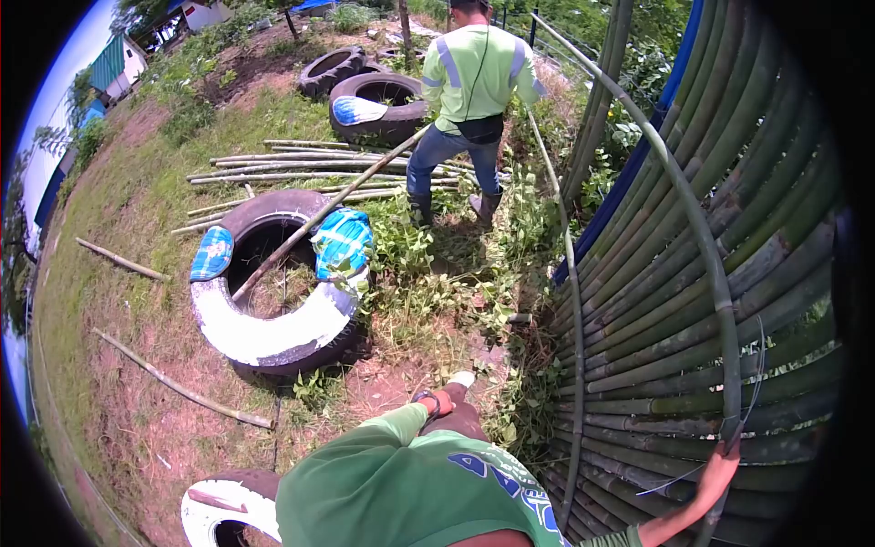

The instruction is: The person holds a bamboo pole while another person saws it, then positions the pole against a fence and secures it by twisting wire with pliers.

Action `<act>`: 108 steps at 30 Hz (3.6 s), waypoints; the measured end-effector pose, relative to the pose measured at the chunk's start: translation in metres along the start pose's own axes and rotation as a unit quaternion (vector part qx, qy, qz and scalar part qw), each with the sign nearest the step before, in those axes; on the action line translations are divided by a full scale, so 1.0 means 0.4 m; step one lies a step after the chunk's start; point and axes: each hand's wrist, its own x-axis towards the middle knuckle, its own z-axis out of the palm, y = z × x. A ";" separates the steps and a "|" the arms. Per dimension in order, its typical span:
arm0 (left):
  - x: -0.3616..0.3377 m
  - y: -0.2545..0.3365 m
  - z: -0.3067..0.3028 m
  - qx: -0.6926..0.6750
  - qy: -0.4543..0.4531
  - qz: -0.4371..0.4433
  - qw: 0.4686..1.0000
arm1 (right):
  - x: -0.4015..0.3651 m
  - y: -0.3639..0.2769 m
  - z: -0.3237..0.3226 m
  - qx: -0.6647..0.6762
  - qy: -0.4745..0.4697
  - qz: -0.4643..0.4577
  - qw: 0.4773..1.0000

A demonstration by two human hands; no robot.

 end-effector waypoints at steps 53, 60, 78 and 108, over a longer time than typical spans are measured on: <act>0.002 -0.014 0.013 0.013 0.008 -0.002 1.000 | -0.006 -0.029 -0.010 -0.011 -0.016 0.016 1.000; -0.008 -0.003 0.000 0.023 -0.008 -0.005 1.000 | -0.005 -0.032 -0.007 0.006 -0.018 0.010 1.000; -0.013 -0.004 0.005 0.009 0.007 -0.003 1.000 | -0.012 -0.070 -0.011 -0.004 -0.016 0.025 1.000; -0.014 -0.009 0.008 0.000 0.014 -0.004 1.000 | 0.003 -0.013 -0.001 -0.016 -0.005 0.001 1.000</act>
